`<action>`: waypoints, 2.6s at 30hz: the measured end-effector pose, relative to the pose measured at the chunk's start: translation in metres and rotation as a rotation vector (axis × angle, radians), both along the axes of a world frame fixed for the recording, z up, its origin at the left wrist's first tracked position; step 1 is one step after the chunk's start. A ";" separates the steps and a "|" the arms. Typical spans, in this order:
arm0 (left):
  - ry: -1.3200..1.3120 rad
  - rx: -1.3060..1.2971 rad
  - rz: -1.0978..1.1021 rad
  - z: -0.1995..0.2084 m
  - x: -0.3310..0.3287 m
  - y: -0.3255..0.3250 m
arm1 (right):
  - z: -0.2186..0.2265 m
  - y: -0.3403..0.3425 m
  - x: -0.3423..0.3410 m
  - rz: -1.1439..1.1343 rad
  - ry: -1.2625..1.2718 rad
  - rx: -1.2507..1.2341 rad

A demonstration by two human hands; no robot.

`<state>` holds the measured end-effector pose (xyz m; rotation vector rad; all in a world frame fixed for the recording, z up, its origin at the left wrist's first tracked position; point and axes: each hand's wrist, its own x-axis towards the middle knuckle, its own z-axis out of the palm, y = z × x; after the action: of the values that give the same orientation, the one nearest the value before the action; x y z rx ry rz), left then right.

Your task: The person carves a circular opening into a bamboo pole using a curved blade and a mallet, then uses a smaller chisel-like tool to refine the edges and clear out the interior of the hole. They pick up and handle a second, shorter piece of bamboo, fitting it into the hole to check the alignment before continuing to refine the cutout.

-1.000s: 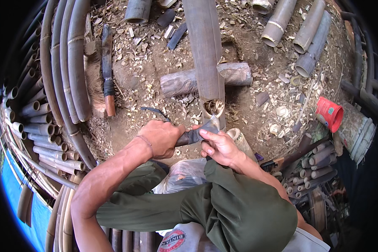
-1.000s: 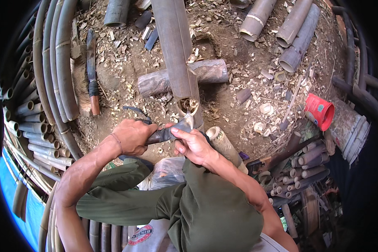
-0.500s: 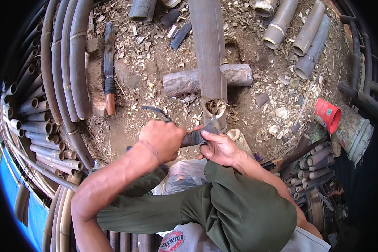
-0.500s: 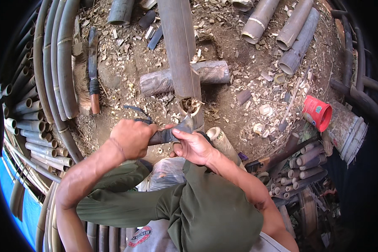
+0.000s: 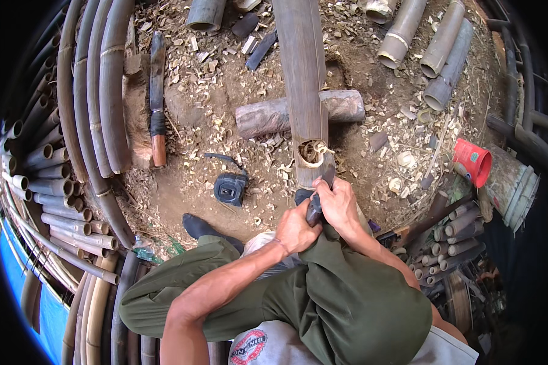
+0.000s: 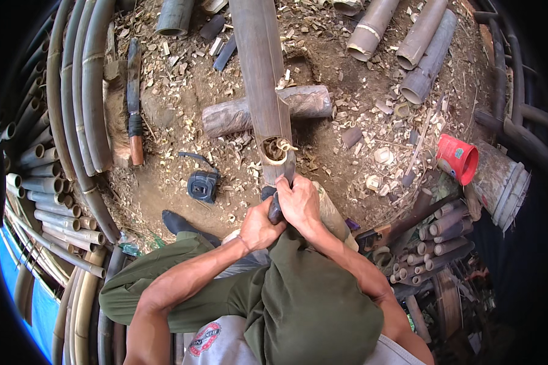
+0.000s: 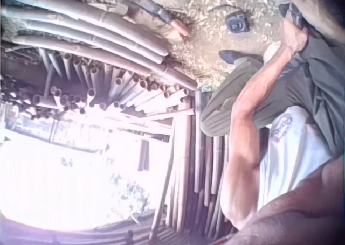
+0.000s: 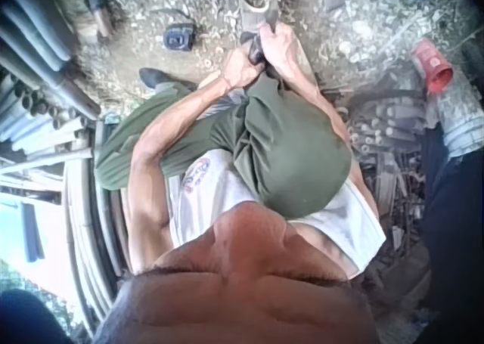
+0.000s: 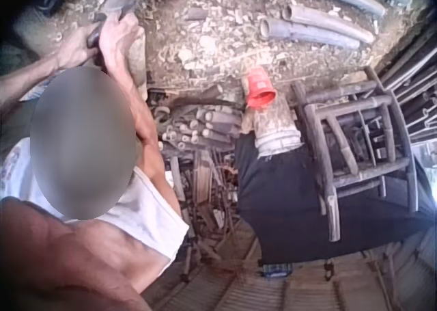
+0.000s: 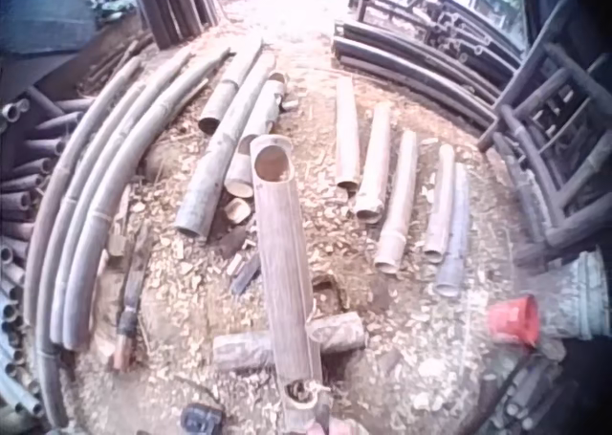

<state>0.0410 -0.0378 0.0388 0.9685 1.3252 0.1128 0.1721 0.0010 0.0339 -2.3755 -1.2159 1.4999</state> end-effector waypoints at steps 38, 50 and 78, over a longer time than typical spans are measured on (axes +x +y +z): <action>0.097 -0.150 -0.827 0.077 -0.038 0.110 | 0.039 -0.004 0.008 -0.484 1.060 -0.089; -0.171 -0.214 0.341 -0.002 0.058 0.090 | 0.045 0.044 0.073 0.495 0.061 0.085; -0.798 -0.609 1.208 0.008 0.036 0.097 | 0.081 0.165 0.016 1.451 -0.033 -0.037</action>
<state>0.0767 0.0593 0.0467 -0.4759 0.9099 0.8602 0.1880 0.1657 0.1147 -1.2924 -3.1985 1.5440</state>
